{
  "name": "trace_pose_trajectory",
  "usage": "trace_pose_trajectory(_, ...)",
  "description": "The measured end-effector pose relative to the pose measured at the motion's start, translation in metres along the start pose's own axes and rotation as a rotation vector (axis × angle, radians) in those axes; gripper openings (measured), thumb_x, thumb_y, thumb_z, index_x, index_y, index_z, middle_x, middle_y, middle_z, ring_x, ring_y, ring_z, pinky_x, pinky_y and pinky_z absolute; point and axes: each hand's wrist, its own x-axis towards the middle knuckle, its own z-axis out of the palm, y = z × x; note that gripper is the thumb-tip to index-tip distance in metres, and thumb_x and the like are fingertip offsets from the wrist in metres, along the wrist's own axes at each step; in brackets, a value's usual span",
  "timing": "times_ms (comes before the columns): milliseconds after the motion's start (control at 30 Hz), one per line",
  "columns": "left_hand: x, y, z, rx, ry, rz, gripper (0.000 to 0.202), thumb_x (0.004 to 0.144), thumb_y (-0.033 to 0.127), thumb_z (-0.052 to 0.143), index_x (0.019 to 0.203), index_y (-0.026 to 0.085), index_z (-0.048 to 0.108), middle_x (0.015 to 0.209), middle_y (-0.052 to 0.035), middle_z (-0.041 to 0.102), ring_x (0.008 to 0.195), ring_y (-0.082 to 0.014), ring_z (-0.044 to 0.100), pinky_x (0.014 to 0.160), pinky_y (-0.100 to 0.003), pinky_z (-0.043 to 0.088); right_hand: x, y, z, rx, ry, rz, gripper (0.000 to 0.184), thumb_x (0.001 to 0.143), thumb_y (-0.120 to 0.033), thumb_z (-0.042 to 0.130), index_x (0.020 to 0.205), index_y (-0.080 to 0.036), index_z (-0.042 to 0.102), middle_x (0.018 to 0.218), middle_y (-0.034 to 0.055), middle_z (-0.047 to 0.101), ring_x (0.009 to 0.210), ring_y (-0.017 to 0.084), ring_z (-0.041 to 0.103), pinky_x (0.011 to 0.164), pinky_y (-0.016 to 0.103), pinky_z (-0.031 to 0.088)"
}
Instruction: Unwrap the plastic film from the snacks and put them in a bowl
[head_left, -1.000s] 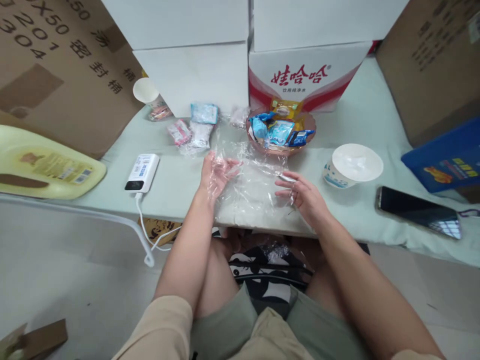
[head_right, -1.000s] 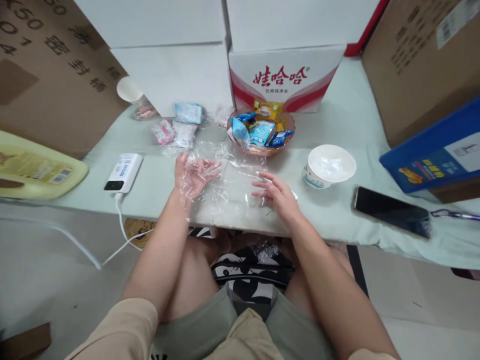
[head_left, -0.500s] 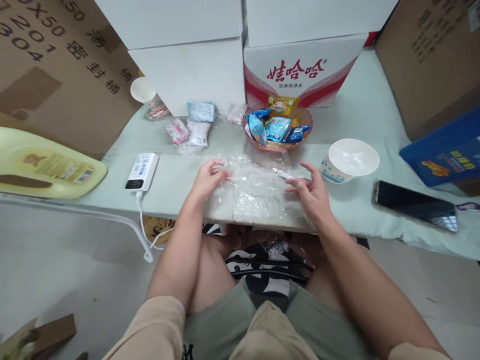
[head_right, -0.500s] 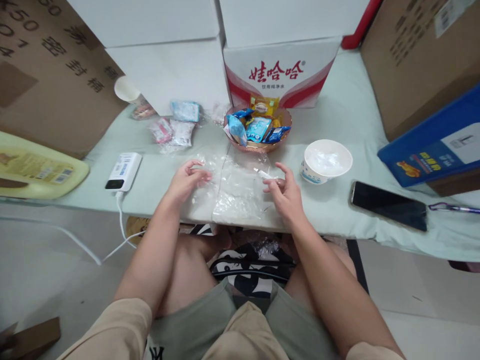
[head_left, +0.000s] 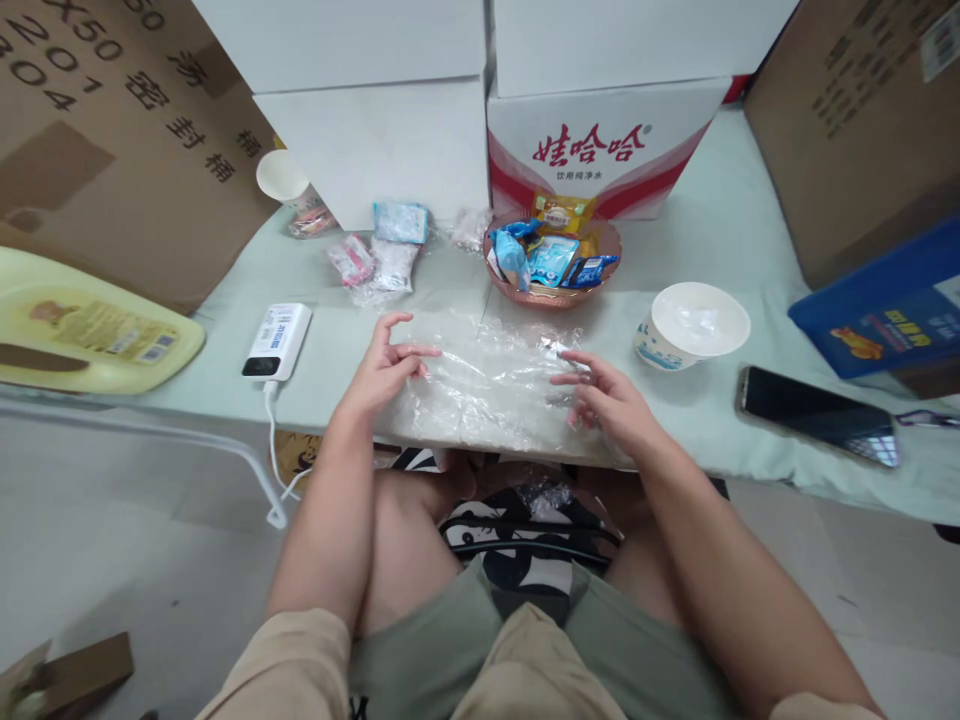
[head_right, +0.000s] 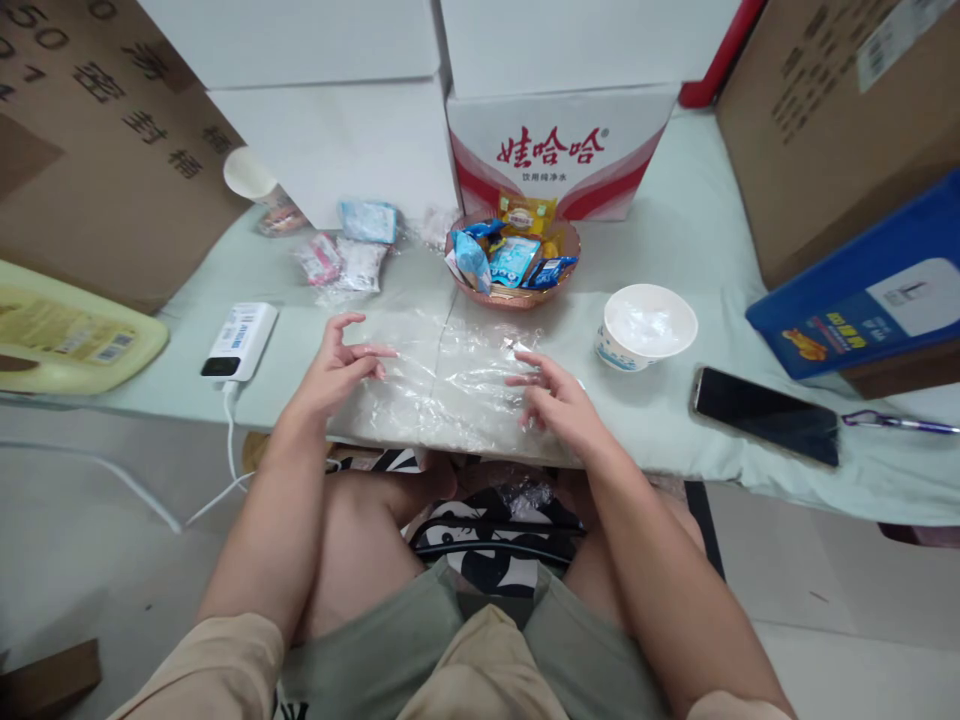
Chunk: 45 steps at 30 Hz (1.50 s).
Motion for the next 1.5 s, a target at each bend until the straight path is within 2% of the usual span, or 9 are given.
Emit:
trace_pose_trajectory(100, 0.002, -0.001, -0.001, 0.124, 0.001, 0.115, 0.023, 0.068, 0.012, 0.068, 0.089, 0.020, 0.070, 0.078, -0.0016, 0.072, 0.056, -0.0098, 0.059, 0.062, -0.023, 0.045, 0.005, 0.004, -0.005, -0.006, 0.147, -0.197, 0.024, 0.080, -0.036, 0.066, 0.101, -0.026, 0.071, 0.101, 0.0044, 0.075, 0.075, 0.018, 0.071, 0.065, 0.032, 0.055)
trace_pose_trajectory(200, 0.004, -0.003, -0.004, 0.244, -0.018, 0.231, 0.024, 0.065, 0.019, 0.075, 0.089, 0.017, 0.072, 0.074, 0.0000, 0.067, 0.062, -0.0111, 0.060, 0.063, -0.024, 0.046, 0.007, 0.010, -0.011, -0.038, 0.147, -0.343, 0.042, 0.078, -0.041, 0.073, 0.117, -0.028, 0.066, 0.107, 0.0053, 0.074, 0.091, 0.021, 0.071, 0.079, 0.038, 0.057)
trace_pose_trajectory(367, 0.007, -0.008, -0.003, 0.450, -0.039, 0.356, 0.039, 0.065, 0.029, 0.079, 0.103, 0.018, 0.073, 0.070, 0.0042, 0.056, 0.064, -0.0100, 0.054, 0.063, -0.024, 0.045, 0.007, 0.018, -0.017, -0.404, 0.204, -0.297, 0.073, 0.077, -0.037, 0.073, 0.145, -0.025, 0.049, 0.087, 0.0027, 0.072, 0.069, 0.019, 0.065, 0.071, 0.039, 0.056)
trace_pose_trajectory(500, 0.010, -0.009, -0.004, 0.662, 0.027, 0.484, 0.016, 0.071, 0.033, 0.076, 0.075, 0.018, 0.072, 0.068, 0.0010, 0.056, 0.061, -0.0107, 0.048, 0.060, -0.026, 0.043, 0.006, 0.016, -0.020, -0.655, 0.383, -0.358, 0.044, 0.081, -0.034, 0.067, 0.124, -0.024, 0.067, 0.078, 0.0021, 0.068, 0.064, 0.019, 0.060, 0.070, 0.040, 0.054)
trace_pose_trajectory(767, -0.017, 0.010, 0.003, 0.146, -0.215, 0.535, 0.050, 0.064, 0.054, 0.086, 0.057, 0.019, 0.052, 0.111, -0.0089, 0.073, 0.118, -0.0280, 0.065, 0.105, -0.048, 0.048, -0.030, -0.009, -0.019, -0.647, 0.464, -0.807, 0.018, 0.087, -0.038, 0.066, 0.078, -0.024, 0.061, 0.121, 0.0096, 0.067, 0.133, 0.034, 0.055, 0.112, 0.059, 0.040)
trace_pose_trajectory(1067, -0.001, -0.001, 0.028, -0.036, -0.128, 0.397, 0.048, 0.069, 0.053, 0.085, 0.099, 0.024, 0.062, 0.061, 0.0082, 0.060, 0.064, -0.0123, 0.066, 0.080, -0.032, 0.054, -0.028, -0.008, -0.007, -0.037, 0.190, -0.403, 0.038, 0.090, -0.056, 0.064, 0.093, -0.028, 0.038, 0.057, -0.0096, 0.057, 0.054, 0.016, 0.064, 0.062, 0.032, 0.057)
trace_pose_trajectory(1200, 0.005, -0.003, 0.030, 0.260, -0.349, 0.107, 0.055, 0.058, 0.049, 0.091, 0.096, 0.017, 0.068, 0.071, 0.0030, 0.064, 0.076, -0.0163, 0.067, 0.074, -0.029, 0.050, -0.025, -0.013, -0.010, 0.047, 0.223, -0.262, 0.053, 0.079, -0.054, 0.074, 0.115, -0.032, 0.041, 0.069, -0.0093, 0.058, 0.049, 0.012, 0.056, 0.051, 0.028, 0.053)
trace_pose_trajectory(1367, -0.004, 0.005, 0.035, 0.104, -0.361, 0.176, 0.048, 0.063, 0.056, 0.086, 0.071, 0.017, 0.059, 0.097, -0.0063, 0.073, 0.100, -0.0219, 0.069, 0.084, -0.031, 0.051, -0.030, -0.020, -0.015, 0.135, 0.260, -0.109, 0.058, 0.076, -0.053, 0.073, 0.123, -0.034, 0.043, 0.075, -0.0056, 0.061, 0.048, 0.012, 0.057, 0.039, 0.023, 0.038)
trace_pose_trajectory(1500, -0.003, 0.003, 0.043, 0.117, -0.363, -0.071, 0.049, 0.077, 0.063, 0.074, 0.087, 0.022, 0.049, 0.079, 0.0006, 0.071, 0.053, -0.0117, 0.063, 0.047, -0.021, 0.039, -0.035, -0.014, -0.020, -0.209, 0.244, -0.013, 0.053, 0.076, -0.049, 0.070, 0.122, -0.028, 0.053, 0.076, -0.0003, 0.069, 0.062, 0.020, 0.067, 0.050, 0.029, 0.048)
